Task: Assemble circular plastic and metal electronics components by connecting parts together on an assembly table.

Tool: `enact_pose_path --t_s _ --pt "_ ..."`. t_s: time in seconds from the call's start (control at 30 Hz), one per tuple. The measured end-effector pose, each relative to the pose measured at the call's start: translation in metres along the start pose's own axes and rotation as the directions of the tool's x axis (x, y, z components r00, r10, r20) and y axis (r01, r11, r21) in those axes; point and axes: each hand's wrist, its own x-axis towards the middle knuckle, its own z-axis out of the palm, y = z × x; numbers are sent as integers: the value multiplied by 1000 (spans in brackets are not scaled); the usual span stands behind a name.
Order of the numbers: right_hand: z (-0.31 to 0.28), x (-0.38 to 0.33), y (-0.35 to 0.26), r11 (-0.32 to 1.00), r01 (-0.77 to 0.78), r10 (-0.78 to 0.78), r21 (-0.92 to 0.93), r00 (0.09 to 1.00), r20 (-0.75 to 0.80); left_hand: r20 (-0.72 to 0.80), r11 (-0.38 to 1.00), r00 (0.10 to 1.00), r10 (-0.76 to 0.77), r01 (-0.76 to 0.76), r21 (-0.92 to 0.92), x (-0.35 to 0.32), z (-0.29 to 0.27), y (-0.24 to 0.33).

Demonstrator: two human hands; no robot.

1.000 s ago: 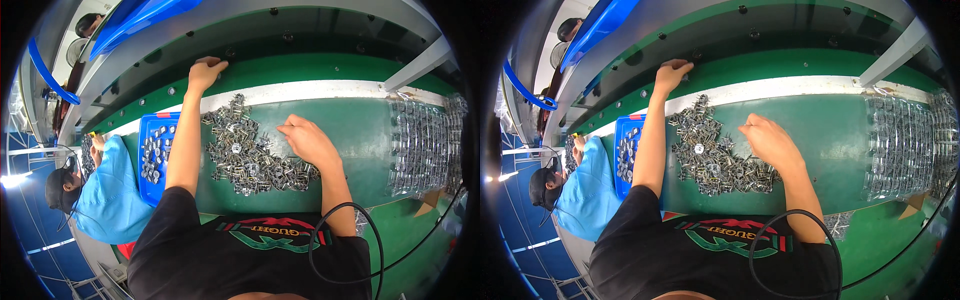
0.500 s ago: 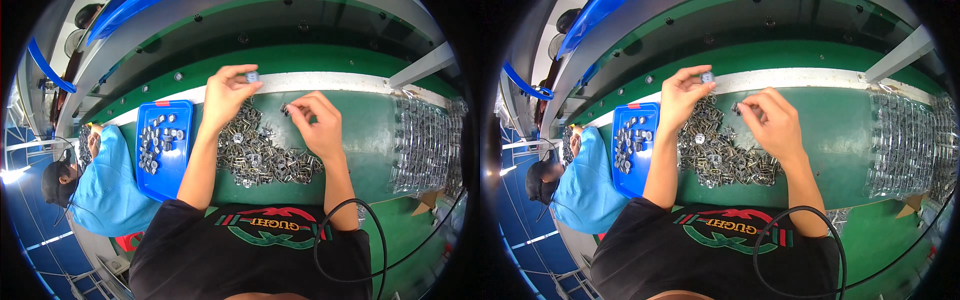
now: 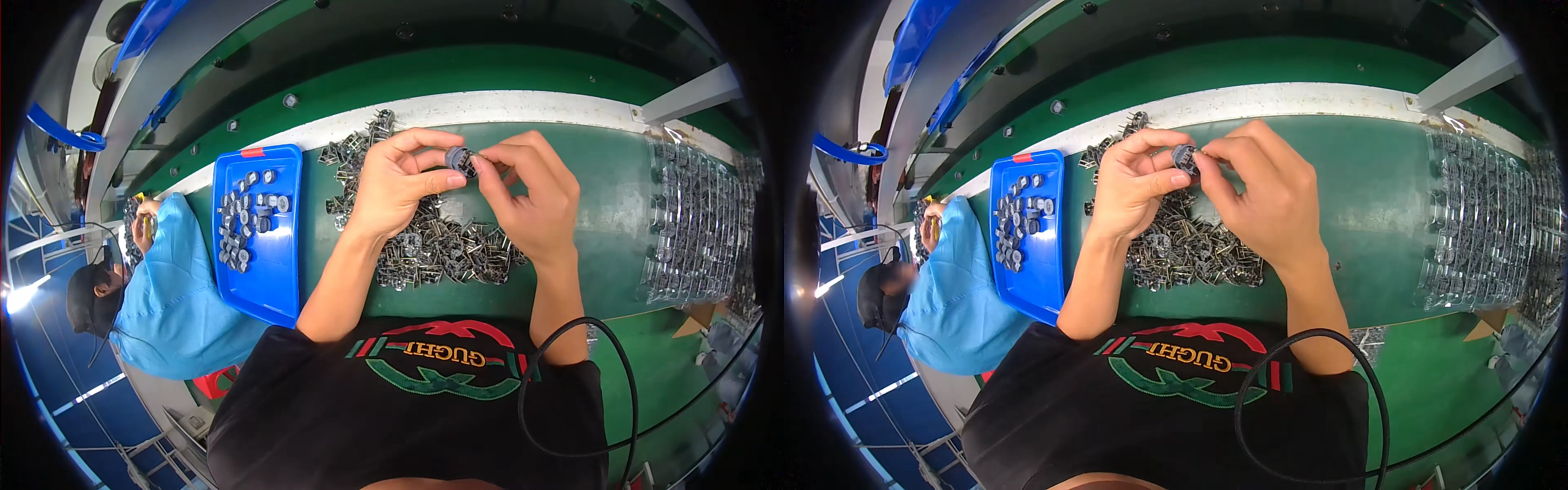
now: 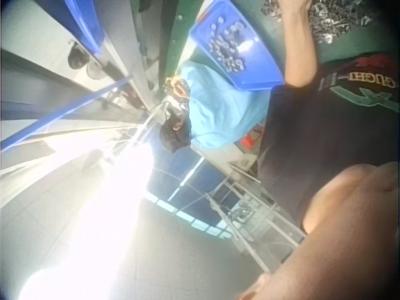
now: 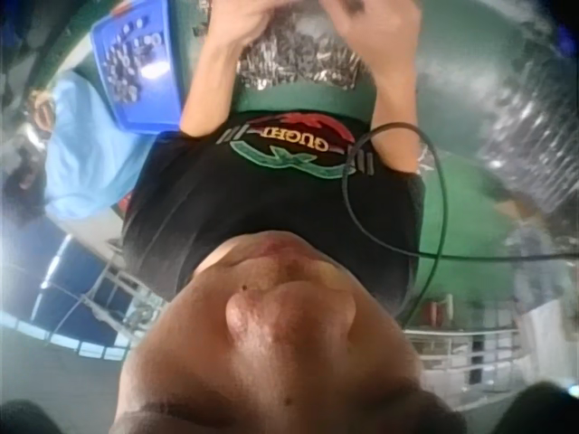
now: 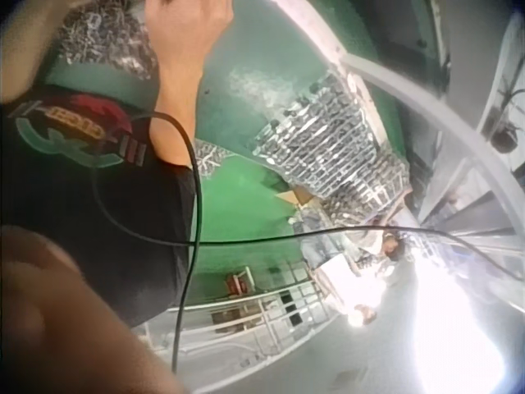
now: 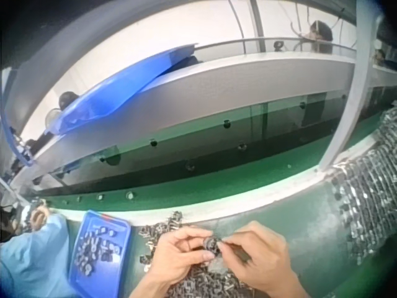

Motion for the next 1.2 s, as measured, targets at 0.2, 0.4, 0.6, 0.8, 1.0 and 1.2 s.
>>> enact_pose_path --t_s 0.2,0.4,0.6,0.8,1.0,1.2 --pt "3 -2 1 985 82 -82 -148 997 8 21 998 998 66 -66 19 2 -5 -8" --pt "5 -2 0 985 72 -66 -155 997 45 4 996 996 89 -88 -12 3 -7 -12" --pt "12 -5 0 949 103 -108 -297 994 0 -28 996 996 90 -90 20 6 -4 -6" --pt "19 -12 6 911 148 -143 -385 989 41 -104 999 994 38 -36 15 4 -9 -13" --pt "24 -19 32 895 108 -81 -432 993 80 -229 921 970 77 19 388 28 -11 12" --pt "30 -26 33 979 51 40 -198 902 430 -277 732 894 352 -78 677 109 -83 32"
